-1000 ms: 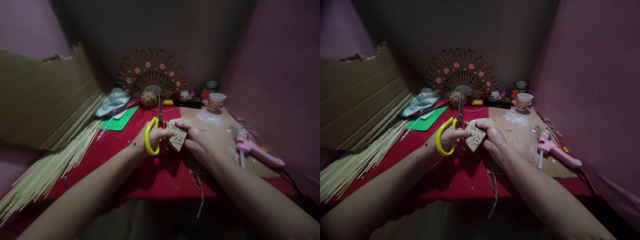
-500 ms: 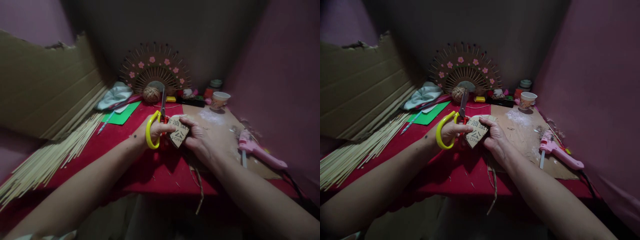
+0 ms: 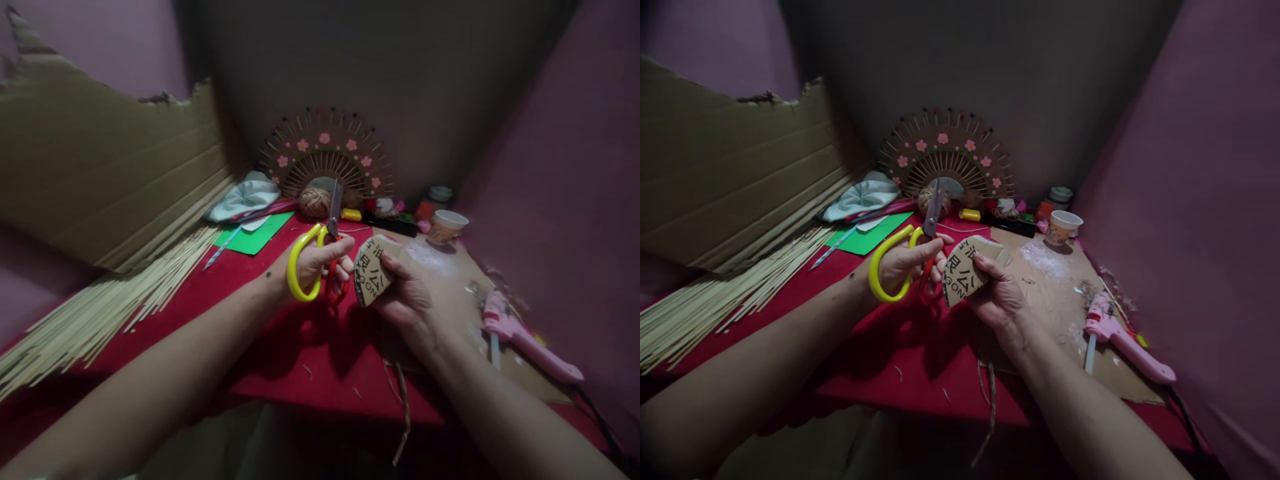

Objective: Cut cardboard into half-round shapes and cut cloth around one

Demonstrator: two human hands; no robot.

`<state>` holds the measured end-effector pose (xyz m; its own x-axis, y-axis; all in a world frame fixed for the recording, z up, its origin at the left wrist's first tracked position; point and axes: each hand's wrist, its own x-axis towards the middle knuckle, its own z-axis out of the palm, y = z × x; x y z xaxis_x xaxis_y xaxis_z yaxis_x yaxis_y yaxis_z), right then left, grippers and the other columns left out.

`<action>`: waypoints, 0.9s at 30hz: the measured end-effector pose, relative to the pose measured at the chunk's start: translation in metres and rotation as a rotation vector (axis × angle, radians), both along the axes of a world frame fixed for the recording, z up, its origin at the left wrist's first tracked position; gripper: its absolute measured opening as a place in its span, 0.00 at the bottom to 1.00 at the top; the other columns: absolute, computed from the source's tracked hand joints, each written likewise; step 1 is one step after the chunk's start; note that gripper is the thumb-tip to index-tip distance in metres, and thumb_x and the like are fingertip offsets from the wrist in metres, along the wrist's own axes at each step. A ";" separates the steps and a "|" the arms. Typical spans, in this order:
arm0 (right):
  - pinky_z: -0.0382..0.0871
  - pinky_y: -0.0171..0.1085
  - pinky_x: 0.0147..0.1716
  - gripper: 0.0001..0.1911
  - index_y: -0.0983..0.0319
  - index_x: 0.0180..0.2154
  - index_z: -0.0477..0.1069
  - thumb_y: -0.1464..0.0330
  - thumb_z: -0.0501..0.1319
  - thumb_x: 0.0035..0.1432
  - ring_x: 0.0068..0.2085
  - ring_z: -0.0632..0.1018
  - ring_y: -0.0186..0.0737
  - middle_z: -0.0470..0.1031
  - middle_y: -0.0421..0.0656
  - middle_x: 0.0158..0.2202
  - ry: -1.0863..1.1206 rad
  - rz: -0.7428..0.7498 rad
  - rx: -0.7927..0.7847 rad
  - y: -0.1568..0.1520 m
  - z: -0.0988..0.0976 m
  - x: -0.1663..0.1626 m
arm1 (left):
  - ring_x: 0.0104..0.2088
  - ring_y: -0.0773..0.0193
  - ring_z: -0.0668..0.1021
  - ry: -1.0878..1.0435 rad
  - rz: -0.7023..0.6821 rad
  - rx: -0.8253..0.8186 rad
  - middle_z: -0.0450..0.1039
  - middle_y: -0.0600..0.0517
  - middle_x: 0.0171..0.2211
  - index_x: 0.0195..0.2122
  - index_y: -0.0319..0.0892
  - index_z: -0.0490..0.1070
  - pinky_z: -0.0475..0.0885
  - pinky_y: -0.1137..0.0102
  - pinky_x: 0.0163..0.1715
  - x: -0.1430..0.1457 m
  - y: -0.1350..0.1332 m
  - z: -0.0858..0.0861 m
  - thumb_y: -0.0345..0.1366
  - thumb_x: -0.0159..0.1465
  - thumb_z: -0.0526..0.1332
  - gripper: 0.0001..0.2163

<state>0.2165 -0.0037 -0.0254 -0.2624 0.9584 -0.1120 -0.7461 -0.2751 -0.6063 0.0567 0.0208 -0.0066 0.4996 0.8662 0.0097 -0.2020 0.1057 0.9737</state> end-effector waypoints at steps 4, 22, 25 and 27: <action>0.69 0.42 0.42 0.17 0.59 0.40 0.71 0.72 0.64 0.43 0.35 0.75 0.39 0.77 0.39 0.34 0.015 -0.069 0.007 0.001 0.000 0.004 | 0.18 0.68 0.73 -0.037 0.025 -0.033 0.71 0.54 0.22 0.40 0.40 0.66 0.67 0.74 0.14 -0.003 0.000 0.002 0.41 0.48 0.68 0.20; 0.70 0.45 0.41 0.15 0.59 0.35 0.72 0.67 0.66 0.41 0.38 0.77 0.45 0.78 0.40 0.31 -0.079 0.000 0.062 0.002 -0.006 0.010 | 0.19 0.65 0.73 -0.015 -0.180 0.068 0.70 0.53 0.23 0.47 0.40 0.65 0.70 0.70 0.17 0.004 -0.015 -0.005 0.37 0.47 0.69 0.26; 0.70 0.46 0.41 0.16 0.59 0.37 0.72 0.66 0.65 0.41 0.39 0.77 0.46 0.78 0.40 0.30 -0.094 0.035 0.104 0.000 -0.008 0.009 | 0.20 0.67 0.72 -0.055 -0.164 0.021 0.70 0.53 0.24 0.45 0.39 0.65 0.68 0.71 0.18 0.004 -0.016 -0.001 0.36 0.47 0.68 0.24; 0.69 0.47 0.41 0.16 0.58 0.37 0.73 0.66 0.64 0.41 0.40 0.77 0.47 0.78 0.39 0.29 -0.096 0.039 0.122 -0.002 -0.007 0.008 | 0.23 0.67 0.73 -0.090 -0.102 0.002 0.70 0.53 0.26 0.43 0.39 0.66 0.68 0.72 0.21 0.004 -0.016 0.001 0.35 0.46 0.69 0.23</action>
<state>0.2244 -0.0058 -0.0327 -0.2938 0.9556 -0.0215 -0.6731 -0.2228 -0.7051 0.0611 0.0052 -0.0058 0.5819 0.8111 0.0599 -0.2773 0.1286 0.9521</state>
